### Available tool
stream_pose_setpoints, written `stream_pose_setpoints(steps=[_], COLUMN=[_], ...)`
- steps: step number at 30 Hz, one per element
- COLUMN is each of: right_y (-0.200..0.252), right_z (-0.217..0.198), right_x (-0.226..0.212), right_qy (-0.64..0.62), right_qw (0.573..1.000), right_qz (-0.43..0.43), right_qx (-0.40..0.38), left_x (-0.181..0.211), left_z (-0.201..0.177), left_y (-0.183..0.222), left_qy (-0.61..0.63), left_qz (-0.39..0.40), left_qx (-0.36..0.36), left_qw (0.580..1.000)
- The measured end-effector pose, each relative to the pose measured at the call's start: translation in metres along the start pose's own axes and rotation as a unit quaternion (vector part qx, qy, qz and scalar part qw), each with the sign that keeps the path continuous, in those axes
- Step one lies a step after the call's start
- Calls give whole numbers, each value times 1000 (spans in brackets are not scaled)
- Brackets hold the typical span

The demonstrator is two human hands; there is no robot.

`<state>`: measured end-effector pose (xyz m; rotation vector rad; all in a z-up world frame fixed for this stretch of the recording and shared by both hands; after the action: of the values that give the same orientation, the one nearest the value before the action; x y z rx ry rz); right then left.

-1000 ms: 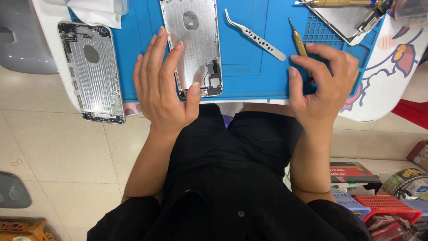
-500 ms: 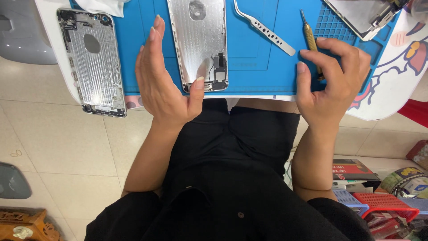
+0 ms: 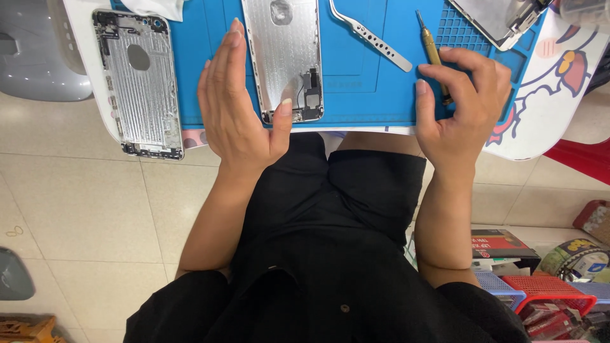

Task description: Replacing internal components of a mobile phone using a screwdriver and tweezers.

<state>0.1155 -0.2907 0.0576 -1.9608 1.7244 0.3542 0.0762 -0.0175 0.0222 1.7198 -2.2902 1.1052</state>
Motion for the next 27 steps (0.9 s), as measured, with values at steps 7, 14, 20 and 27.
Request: stream_pose_setpoints(steps=[7, 14, 20, 27], right_y=[4, 2, 2, 4], right_z=[0, -1, -2, -2], right_x=[8, 8, 10, 11], right_qy=[-9, -7, -17, -23], right_qw=[1000, 1000, 1000, 1000], right_qz=[16, 7, 8, 0], right_qx=[9, 17, 16, 19], left_x=[4, 4, 5, 5], left_z=[-14, -32, -37, -35], left_y=[-5, 5, 0, -9], left_qy=[83, 155, 199, 206], left_qz=[28, 32, 20, -10], left_qx=[77, 114, 126, 131], left_qw=[993, 981, 972, 970])
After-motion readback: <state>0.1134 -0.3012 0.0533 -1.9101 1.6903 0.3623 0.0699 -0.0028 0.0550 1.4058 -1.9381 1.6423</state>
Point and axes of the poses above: each hand's wrist, its own y-axis away from the middle knuckle, its own z-axis out of the palm, x = y × z, the point moved 8 cm from there along -y, towards the middle knuckle, and after that the axes turned 12 degrees about z, right-handed, at the moved point
